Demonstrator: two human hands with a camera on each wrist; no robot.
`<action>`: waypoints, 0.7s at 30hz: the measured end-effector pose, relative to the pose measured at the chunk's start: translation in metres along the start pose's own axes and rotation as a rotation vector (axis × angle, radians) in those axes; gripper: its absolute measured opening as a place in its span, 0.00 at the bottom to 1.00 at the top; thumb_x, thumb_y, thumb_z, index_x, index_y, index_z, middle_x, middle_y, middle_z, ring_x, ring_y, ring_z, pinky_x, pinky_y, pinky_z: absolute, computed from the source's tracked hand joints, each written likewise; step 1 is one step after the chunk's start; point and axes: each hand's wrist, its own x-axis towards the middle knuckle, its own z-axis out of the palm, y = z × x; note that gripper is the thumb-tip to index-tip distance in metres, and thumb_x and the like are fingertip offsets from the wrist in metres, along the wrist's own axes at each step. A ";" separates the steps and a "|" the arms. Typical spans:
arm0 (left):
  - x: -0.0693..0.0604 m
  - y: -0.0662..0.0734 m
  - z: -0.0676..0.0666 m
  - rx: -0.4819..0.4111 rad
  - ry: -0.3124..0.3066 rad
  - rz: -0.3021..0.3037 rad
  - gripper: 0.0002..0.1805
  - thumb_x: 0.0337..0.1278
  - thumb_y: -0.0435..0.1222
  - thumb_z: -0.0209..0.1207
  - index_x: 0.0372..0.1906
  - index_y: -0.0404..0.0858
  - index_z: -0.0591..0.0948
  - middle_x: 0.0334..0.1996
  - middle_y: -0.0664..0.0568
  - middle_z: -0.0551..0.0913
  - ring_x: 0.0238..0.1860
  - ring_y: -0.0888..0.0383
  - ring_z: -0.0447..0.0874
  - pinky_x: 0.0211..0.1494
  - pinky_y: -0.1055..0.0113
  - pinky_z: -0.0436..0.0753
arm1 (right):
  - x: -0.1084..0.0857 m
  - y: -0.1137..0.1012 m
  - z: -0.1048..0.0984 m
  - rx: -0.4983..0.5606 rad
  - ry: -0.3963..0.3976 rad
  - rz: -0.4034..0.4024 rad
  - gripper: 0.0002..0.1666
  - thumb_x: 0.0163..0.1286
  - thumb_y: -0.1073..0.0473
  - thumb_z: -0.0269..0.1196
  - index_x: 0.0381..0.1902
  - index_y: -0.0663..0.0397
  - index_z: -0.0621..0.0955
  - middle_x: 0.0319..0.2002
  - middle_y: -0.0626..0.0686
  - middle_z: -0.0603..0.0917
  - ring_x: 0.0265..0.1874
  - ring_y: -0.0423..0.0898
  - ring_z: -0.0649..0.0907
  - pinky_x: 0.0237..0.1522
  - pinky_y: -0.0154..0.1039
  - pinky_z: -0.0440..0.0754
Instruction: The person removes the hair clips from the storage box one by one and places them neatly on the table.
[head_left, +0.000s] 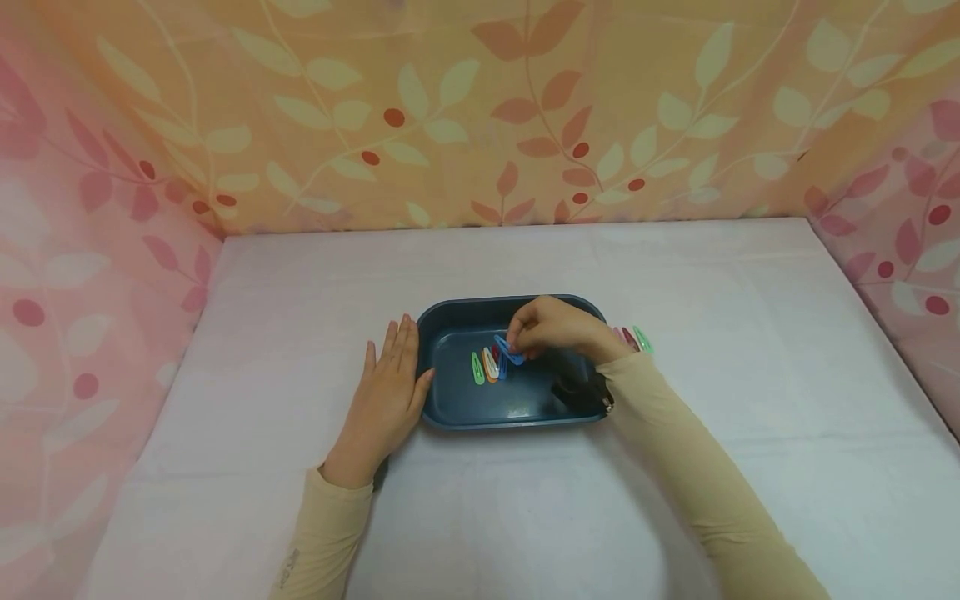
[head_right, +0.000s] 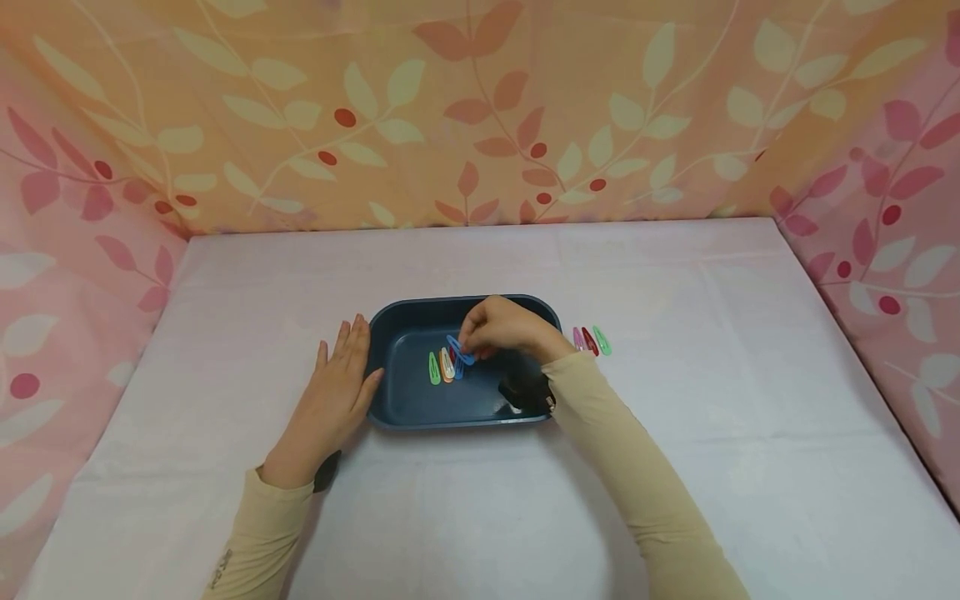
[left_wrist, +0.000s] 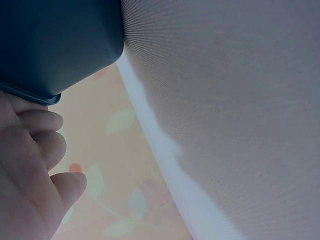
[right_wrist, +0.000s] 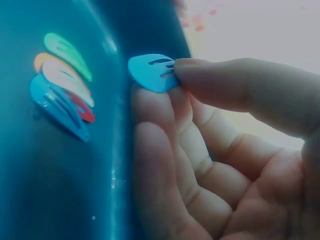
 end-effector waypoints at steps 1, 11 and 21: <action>0.000 0.000 0.000 0.001 0.006 0.001 0.36 0.69 0.43 0.47 0.71 0.26 0.50 0.73 0.39 0.46 0.73 0.44 0.41 0.70 0.43 0.43 | -0.001 -0.001 -0.001 0.003 0.004 -0.006 0.05 0.60 0.69 0.59 0.30 0.66 0.82 0.25 0.52 0.82 0.24 0.46 0.80 0.33 0.40 0.82; 0.003 -0.002 -0.001 0.010 0.012 -0.007 0.36 0.70 0.43 0.47 0.71 0.26 0.50 0.73 0.39 0.45 0.73 0.45 0.40 0.70 0.44 0.43 | -0.012 -0.003 -0.012 0.048 0.052 -0.087 0.06 0.60 0.70 0.57 0.30 0.70 0.81 0.25 0.53 0.83 0.25 0.52 0.81 0.34 0.42 0.82; 0.000 0.000 0.000 0.004 0.026 0.004 0.36 0.69 0.43 0.49 0.71 0.25 0.52 0.73 0.38 0.47 0.73 0.44 0.42 0.70 0.43 0.44 | -0.032 0.009 -0.020 0.133 0.140 -0.099 0.06 0.62 0.69 0.59 0.33 0.71 0.80 0.24 0.52 0.83 0.27 0.52 0.82 0.35 0.41 0.82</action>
